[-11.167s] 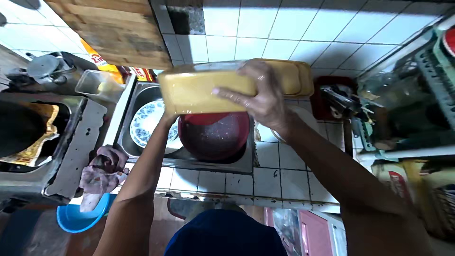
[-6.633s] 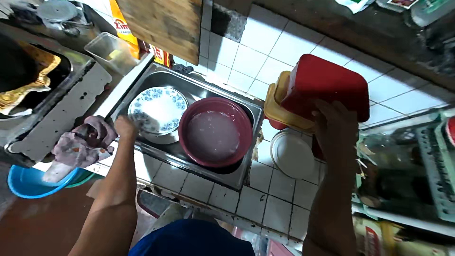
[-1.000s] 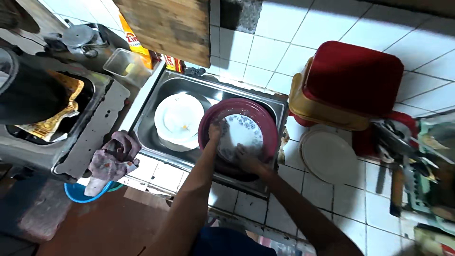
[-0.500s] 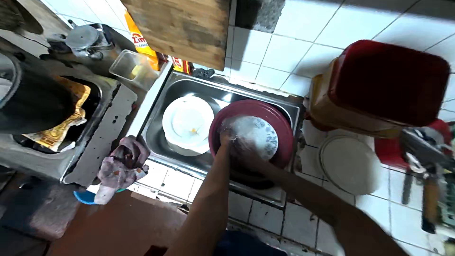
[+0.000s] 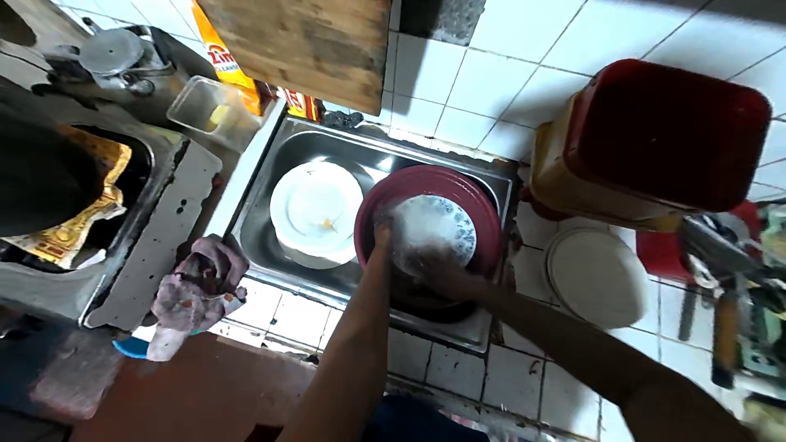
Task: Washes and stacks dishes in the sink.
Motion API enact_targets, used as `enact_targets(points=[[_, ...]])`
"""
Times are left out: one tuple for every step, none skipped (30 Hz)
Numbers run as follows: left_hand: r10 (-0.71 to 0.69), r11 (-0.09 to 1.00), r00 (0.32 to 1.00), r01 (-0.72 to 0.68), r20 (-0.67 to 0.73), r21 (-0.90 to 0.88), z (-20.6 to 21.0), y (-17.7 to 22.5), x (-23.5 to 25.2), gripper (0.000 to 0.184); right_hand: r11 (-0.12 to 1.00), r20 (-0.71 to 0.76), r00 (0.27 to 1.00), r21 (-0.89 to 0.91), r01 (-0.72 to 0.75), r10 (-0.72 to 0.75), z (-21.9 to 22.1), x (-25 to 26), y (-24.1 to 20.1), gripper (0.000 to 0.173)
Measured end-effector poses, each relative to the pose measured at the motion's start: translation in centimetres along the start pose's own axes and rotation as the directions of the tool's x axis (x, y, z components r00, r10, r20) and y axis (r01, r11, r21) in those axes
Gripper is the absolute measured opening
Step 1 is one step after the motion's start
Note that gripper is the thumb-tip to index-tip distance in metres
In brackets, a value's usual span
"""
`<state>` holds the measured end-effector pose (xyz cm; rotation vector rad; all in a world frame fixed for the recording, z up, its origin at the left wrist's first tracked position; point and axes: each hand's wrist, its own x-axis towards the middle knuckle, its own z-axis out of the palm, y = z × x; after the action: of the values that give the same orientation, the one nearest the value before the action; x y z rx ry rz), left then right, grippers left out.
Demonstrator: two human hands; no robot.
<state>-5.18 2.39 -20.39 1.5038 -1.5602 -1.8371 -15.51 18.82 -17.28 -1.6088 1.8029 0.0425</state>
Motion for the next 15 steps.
enact_targets(points=[[0.024,1.000,1.000,-0.024,-0.012,-0.008,0.2,-0.5,0.4,0.039,0.999,0.006,0.999,-0.015,-0.036,0.036,-1.5,-1.0,1.7,0.071],[0.022,1.000,1.000,-0.022,-0.015,-0.012,0.3,-0.8,0.6,0.039,0.995,-0.046,0.996,-0.067,-0.075,0.072,-2.7,-1.0,3.6,0.075],[0.005,1.000,1.000,-0.005,-0.005,-0.011,0.4,-0.8,0.8,0.039,0.988,-0.136,0.986,-0.110,-0.111,0.096,-3.3,-0.2,5.2,0.082],[-0.015,1.000,1.000,0.015,-0.003,-0.003,0.4,-0.7,0.8,0.039,0.980,-0.281,0.957,-0.159,-0.116,0.067,-2.7,1.5,6.9,0.086],[-0.030,1.000,1.000,0.030,-0.004,0.000,0.3,-0.6,0.8,0.040,0.978,-0.416,0.909,-0.172,-0.117,0.035,-1.6,3.5,7.7,0.088],[-0.029,1.000,0.999,0.029,-0.017,-0.010,0.4,-0.6,0.9,0.041,0.984,-0.478,0.876,-0.120,-0.133,0.060,-1.0,5.2,7.1,0.085],[-0.032,0.999,0.999,0.031,-0.037,-0.019,0.6,-0.6,0.9,0.041,0.981,-0.412,0.899,-0.049,-0.186,0.150,-1.4,5.9,5.0,0.077],[-0.035,0.999,0.998,0.034,-0.044,-0.027,0.7,-0.3,0.7,0.041,0.959,-0.215,0.935,0.038,-0.279,0.281,-2.9,5.9,1.9,0.065],[-0.036,0.999,0.999,0.036,-0.027,-0.024,0.5,0.2,0.3,0.040,0.944,-0.113,0.942,0.129,-0.303,0.318,-2.9,6.6,0.0,0.055],[-0.038,0.999,0.999,0.038,-0.003,-0.013,0.2,0.3,0.1,0.041,0.951,-0.106,0.955,0.176,-0.255,0.276,-2.1,6.8,-1.2,0.050],[-0.050,0.999,0.998,0.049,0.030,0.016,-0.1,0.1,0.1,0.042,0.970,-0.171,0.967,0.183,-0.157,0.189,-0.8,6.9,-1.9,0.046],[-0.063,0.997,0.997,0.060,0.044,0.055,-0.3,-0.1,0.1,0.040,0.984,-0.252,0.964,0.174,-0.038,0.081,0.5,6.6,-2.4,0.046],[-0.071,0.993,0.995,0.064,0.074,0.097,-0.6,0.0,0.1,0.041,0.987,-0.292,0.956,0.154,0.052,-0.004,1.3,5.7,-3.0,0.049],[-0.075,0.987,0.993,0.060,0.095,0.147,-0.6,-0.1,0.3,0.041,0.989,-0.257,0.965,0.121,0.086,-0.052,1.7,4.4,-3.4,0.056],[-0.087,0.975,0.988,0.058,0.126,0.213,-0.8,0.0,0.7,0.041,0.994,-0.155,0.985,0.074,0.085,-0.072,1.4,2.7,-3.8,0.061]])
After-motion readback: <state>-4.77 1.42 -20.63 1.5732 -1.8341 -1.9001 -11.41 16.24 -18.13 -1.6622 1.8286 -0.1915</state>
